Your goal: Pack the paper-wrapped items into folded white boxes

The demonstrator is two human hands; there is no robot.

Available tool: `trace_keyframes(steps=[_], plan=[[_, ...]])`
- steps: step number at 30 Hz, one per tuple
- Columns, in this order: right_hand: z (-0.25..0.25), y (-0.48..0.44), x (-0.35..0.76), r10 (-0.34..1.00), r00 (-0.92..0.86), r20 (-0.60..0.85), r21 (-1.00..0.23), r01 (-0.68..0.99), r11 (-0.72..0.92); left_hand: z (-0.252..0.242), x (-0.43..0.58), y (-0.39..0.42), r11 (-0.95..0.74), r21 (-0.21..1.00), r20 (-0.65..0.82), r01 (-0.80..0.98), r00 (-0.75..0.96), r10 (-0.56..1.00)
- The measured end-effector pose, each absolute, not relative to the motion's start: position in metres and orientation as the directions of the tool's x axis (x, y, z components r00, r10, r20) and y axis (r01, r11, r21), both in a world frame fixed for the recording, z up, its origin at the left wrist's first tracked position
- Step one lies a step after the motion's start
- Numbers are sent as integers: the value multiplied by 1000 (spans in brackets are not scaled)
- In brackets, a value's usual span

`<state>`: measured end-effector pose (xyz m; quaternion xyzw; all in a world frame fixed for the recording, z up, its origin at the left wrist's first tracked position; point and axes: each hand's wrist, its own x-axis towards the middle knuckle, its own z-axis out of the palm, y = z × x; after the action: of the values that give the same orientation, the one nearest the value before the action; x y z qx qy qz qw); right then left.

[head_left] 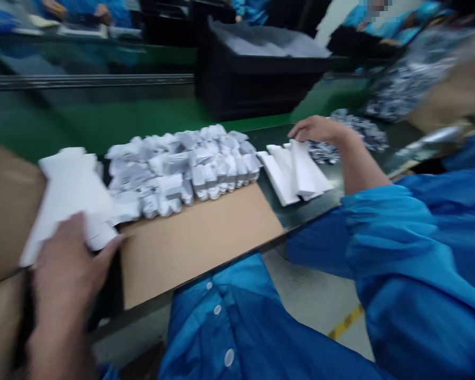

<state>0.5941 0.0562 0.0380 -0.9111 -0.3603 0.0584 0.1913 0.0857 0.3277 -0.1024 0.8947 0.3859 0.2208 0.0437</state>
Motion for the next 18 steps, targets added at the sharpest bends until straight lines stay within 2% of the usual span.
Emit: trace_keyframes(steps=[2, 4, 6, 7, 8, 9, 10, 11, 12, 13, 15, 16, 18], plan=[[30, 68, 579, 665, 735, 136, -366, 661, -655, -103, 89, 325, -741, 168, 355, 650, 661, 661], [23, 75, 546, 651, 679, 340, -295, 734, -612, -108, 89, 323, -764, 133, 394, 631, 674, 625], [15, 76, 490, 675, 441, 591, -85, 866, -492, -113, 86, 323, -772, 142, 481, 619, 639, 600], [9, 75, 455, 711, 303, 635, -81, 941, -330, -114, 83, 323, -767, 155, 531, 622, 602, 596], [2, 76, 417, 743, 206, 636, -185, 976, -112, -114, 81, 324, -756, 170, 576, 632, 559, 596], [-6, 80, 378, 774, 131, 619, -347, 930, 120, -112, 78, 324, -741, 183, 626, 646, 505, 595], [-16, 87, 340, 810, 111, 575, -515, 819, 253, -110, 76, 323, -725, 187, 682, 663, 443, 582], [-26, 97, 307, 892, 120, 436, -718, 645, 264, -106, 75, 320, -713, 175, 741, 679, 386, 549], [-35, 111, 278, 963, 129, 237, -891, 423, 163, -103, 75, 314, -711, 146, 803, 688, 338, 491], [-43, 127, 256, 989, 118, 83, -978, 202, 58, -100, 77, 306, -725, 103, 857, 681, 310, 412], [-54, 158, 233, 988, 141, -57, -992, -117, -40, -96, 81, 280, -784, -17, 906, 621, 342, 251], [-56, 170, 230, 980, 188, -59, -981, -193, -22, -95, 84, 265, -829, -74, 895, 555, 403, 190], [-57, 181, 238, 955, 295, -22, -981, -189, 36, -93, 86, 233, -922, -115, 833, 369, 541, 112]])
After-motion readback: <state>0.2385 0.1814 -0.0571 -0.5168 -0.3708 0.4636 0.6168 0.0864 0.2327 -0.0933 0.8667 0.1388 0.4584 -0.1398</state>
